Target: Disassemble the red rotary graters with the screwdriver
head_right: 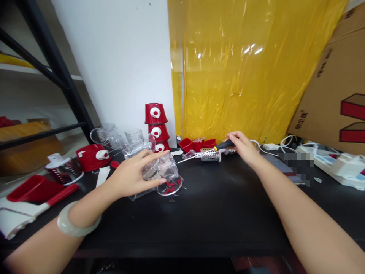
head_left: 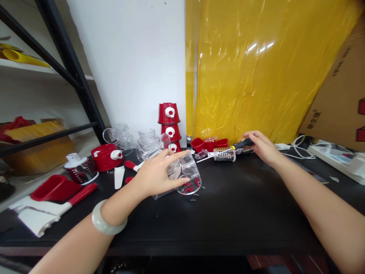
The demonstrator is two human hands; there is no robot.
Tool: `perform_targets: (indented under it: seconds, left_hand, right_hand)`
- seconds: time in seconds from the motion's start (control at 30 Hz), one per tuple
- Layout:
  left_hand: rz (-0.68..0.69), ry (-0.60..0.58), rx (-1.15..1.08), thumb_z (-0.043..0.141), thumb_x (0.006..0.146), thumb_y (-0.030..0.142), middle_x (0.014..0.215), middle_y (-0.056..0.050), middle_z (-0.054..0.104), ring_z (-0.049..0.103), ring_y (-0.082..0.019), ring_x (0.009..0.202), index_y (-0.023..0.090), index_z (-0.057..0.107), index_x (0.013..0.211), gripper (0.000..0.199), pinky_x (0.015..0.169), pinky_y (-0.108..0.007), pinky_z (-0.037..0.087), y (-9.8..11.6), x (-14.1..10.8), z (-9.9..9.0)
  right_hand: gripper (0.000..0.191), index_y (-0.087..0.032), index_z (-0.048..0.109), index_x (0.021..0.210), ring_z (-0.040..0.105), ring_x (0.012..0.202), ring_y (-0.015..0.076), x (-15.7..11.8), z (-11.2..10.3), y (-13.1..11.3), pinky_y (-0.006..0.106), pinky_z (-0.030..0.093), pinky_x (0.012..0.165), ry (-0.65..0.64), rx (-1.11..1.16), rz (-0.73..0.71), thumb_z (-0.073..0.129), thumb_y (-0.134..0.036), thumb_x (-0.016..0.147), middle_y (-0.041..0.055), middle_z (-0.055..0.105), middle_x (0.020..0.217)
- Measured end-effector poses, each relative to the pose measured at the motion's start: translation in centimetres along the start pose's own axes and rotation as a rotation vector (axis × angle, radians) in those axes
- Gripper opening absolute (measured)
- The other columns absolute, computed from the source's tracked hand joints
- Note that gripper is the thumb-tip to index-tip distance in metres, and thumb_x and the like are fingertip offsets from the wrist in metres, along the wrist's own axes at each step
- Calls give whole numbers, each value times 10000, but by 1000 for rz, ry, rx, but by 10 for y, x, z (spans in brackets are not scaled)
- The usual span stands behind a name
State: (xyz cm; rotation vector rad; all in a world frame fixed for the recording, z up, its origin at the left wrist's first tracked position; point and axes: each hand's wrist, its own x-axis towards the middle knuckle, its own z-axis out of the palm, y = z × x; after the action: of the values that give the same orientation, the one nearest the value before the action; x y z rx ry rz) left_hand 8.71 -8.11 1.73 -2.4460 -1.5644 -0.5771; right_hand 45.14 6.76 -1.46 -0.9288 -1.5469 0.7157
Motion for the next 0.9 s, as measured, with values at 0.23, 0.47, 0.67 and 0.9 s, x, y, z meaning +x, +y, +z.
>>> perform_targets:
  seconds: [0.23,0.47,0.67,0.9]
  left_hand:
    - [-8,9,10,557,790,703,1167,-82,547,603,-218,887,420,378,1463,751,720,-324,508,1,1,-1]
    - [3,26,10,555,793,701,1120,-69,554,602,-211,859,426,370,1464,748,703,-320,507,0,0,-1]
    - [4,36,16,552,790,706,1124,-66,552,600,-207,849,431,369,1463,750,701,-319,507,-1,0,0]
    - [9,34,22,544,794,708,1068,-50,548,584,-182,789,426,369,1464,747,692,-313,506,0,0,-1]
  right_hand:
    - [367,-246,594,777,494,581,157,2,-4,4,306,419,560,9,-438,-65,558,-608,831,9,581,699]
    - [350,-299,579,924,627,876,192,2,-1,0,338,522,762,-27,198,-39,775,-358,640,5,644,913]
    - [437,-262,606,828,585,532,192,2,-1,1,335,495,504,42,20,96,516,-690,812,12,590,573]
    - [286,-296,591,832,586,645,161,1,-2,1,305,519,573,17,95,-2,715,-529,721,-5,618,782]
